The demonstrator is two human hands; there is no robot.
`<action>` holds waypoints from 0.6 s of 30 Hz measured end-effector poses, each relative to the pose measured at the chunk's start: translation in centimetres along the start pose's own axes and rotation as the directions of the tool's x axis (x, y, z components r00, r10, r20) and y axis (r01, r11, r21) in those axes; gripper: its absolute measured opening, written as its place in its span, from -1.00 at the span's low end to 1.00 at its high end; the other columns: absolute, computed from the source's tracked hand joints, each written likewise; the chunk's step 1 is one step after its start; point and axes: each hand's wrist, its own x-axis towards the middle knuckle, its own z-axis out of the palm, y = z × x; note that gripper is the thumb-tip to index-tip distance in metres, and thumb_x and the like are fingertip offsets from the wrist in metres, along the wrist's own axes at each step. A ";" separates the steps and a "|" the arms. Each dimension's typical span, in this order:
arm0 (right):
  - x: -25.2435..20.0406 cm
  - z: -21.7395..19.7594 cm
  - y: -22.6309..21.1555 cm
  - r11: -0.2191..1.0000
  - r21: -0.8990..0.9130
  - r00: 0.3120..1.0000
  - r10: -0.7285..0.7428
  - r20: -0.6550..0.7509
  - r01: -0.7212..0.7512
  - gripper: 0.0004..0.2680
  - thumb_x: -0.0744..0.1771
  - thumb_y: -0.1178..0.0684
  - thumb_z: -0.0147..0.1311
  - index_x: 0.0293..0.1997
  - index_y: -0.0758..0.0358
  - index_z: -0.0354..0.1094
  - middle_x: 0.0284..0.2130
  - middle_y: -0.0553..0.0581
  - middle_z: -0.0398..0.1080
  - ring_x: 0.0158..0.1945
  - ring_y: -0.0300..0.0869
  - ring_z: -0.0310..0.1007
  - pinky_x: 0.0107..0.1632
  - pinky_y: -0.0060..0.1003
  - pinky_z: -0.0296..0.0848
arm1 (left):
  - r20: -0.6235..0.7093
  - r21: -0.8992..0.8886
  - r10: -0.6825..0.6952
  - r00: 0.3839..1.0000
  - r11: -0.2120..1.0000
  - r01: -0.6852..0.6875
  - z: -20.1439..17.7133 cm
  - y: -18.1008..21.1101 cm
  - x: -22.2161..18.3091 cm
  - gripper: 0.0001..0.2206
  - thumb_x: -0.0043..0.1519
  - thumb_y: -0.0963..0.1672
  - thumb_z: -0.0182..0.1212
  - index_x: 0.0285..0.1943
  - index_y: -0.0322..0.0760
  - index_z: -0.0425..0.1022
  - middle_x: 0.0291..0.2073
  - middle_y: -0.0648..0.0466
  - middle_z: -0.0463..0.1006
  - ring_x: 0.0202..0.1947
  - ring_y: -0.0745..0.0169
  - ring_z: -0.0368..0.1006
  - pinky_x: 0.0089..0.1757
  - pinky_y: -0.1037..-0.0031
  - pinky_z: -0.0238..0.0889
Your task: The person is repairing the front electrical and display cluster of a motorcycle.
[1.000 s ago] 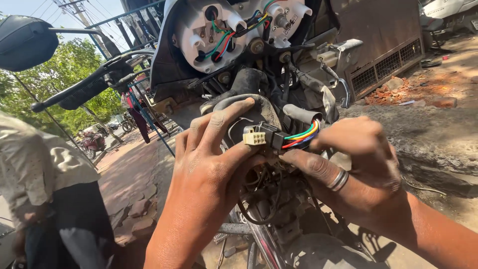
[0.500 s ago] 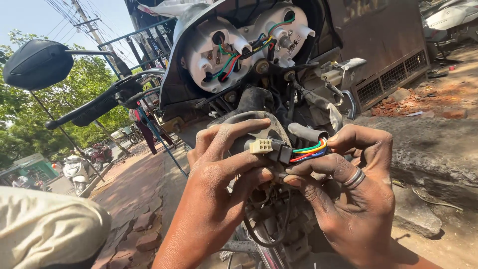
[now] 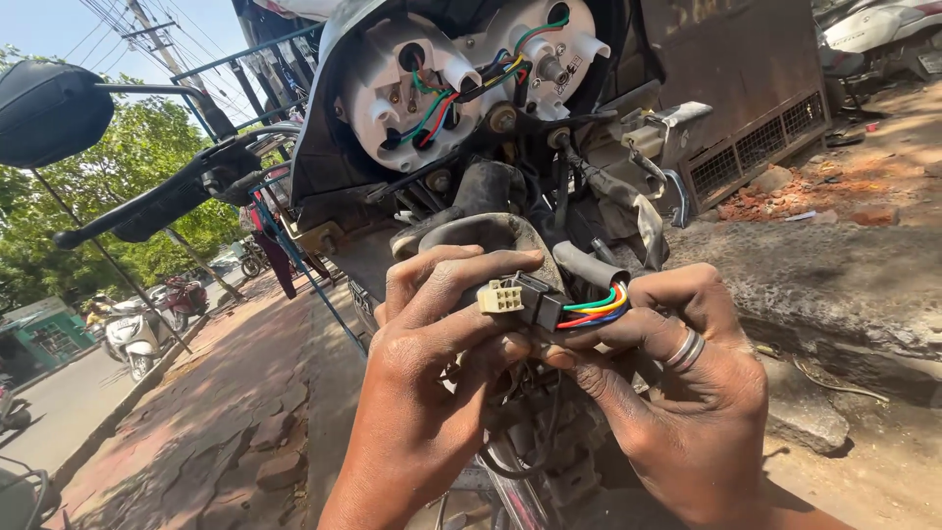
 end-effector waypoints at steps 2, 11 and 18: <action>0.3 -0.3 -0.5 0.999 0.004 0.999 0.036 0.031 -0.036 -0.82 0.20 0.24 0.39 -0.18 0.24 0.55 -0.17 0.03 0.34 -0.17 -0.31 0.43 -0.20 -0.47 0.46 | -0.001 0.026 -0.012 1.000 1.000 0.012 -0.2 0.5 0.1 -0.85 0.12 -0.20 0.36 -0.13 -0.20 0.63 0.25 0.20 0.54 0.33 0.02 0.28 0.24 0.19 0.04; 0.7 -1.8 -1.5 0.993 -0.074 0.989 0.100 0.112 -0.092 -0.90 0.25 0.23 0.30 -0.22 0.30 0.54 -0.36 0.00 0.47 -0.35 -0.40 0.46 -0.33 -0.47 0.42 | -0.001 0.146 -0.022 1.000 0.989 0.022 0.7 1.6 0.2 -0.77 0.08 -0.20 0.36 -0.08 -0.14 0.65 0.26 0.21 0.51 0.32 0.02 0.26 0.18 0.16 -0.04; 0.0 -0.8 -1.3 0.987 -0.066 0.988 0.151 0.022 -0.149 -0.93 0.29 0.25 0.28 -0.22 0.31 0.51 -0.39 -0.03 0.44 -0.43 -0.47 0.36 -0.41 -0.54 0.33 | -0.109 0.203 -0.006 0.994 0.979 0.028 2.2 1.9 -0.6 -0.80 0.11 -0.21 0.34 -0.08 -0.17 0.64 0.26 0.24 0.52 0.34 0.02 0.27 0.20 0.16 -0.07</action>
